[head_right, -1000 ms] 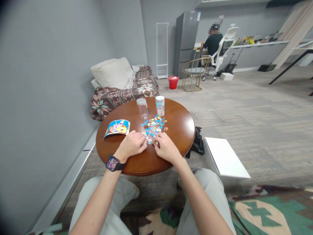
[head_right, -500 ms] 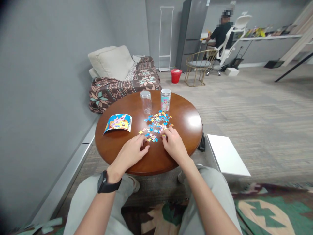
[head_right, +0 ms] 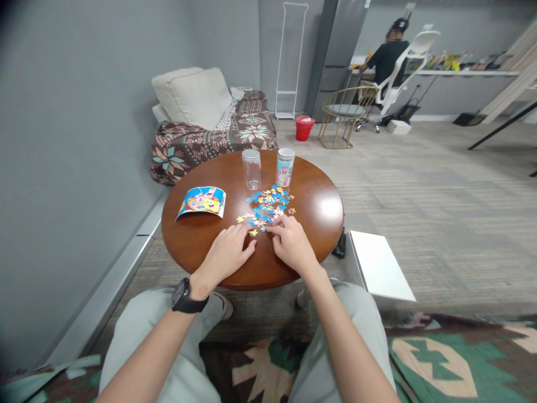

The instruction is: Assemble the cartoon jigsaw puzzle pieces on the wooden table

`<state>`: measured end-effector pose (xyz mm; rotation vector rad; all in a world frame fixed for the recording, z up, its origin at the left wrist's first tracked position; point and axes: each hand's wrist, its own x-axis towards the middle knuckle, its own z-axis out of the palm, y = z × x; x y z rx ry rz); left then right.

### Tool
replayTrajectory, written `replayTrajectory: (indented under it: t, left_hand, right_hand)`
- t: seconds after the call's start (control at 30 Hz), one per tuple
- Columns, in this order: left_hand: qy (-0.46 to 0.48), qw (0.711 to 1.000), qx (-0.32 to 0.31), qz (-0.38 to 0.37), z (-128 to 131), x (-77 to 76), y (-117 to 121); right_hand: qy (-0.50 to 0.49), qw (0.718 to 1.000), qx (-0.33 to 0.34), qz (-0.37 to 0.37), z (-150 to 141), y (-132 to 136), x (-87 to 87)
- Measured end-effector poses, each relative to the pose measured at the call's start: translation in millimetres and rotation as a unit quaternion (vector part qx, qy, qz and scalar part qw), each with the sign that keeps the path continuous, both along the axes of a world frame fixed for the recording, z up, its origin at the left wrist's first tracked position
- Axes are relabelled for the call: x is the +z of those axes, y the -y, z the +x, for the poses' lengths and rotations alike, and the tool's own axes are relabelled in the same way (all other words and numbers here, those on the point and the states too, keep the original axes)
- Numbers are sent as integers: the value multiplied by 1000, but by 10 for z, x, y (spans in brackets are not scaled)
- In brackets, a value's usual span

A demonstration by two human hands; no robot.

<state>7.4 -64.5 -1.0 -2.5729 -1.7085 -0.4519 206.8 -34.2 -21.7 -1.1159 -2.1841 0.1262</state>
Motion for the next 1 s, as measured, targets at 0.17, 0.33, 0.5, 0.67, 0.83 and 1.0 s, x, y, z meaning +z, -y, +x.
replayTrajectory:
  t: [0.17,0.33,0.5,0.67,0.83,1.0]
  left_hand:
    - [-12,1000,-13,14,-9,-7,-5]
    - [-15,999,-32,8,-15,10,-4]
    - [1,1000,-28,-3,-9,18,3]
    - [29,1000,-7,-9,-1,17,7]
    - [34,999,2,-5,2,15,8]
    - [10,1000,-17,-7,4,20,7]
  right_hand:
    - [1,999,-45,0,-2,2,4]
    - [-15,1000,-25,1,-19,24,43]
    - [-22,1000,-3,-8,-23,19,37]
    - [-31,998,48,-16,-7,18,50]
    - [-39,998,40,-19,-2,15,49]
    - [-28,999,9,-19,3,-3,19]
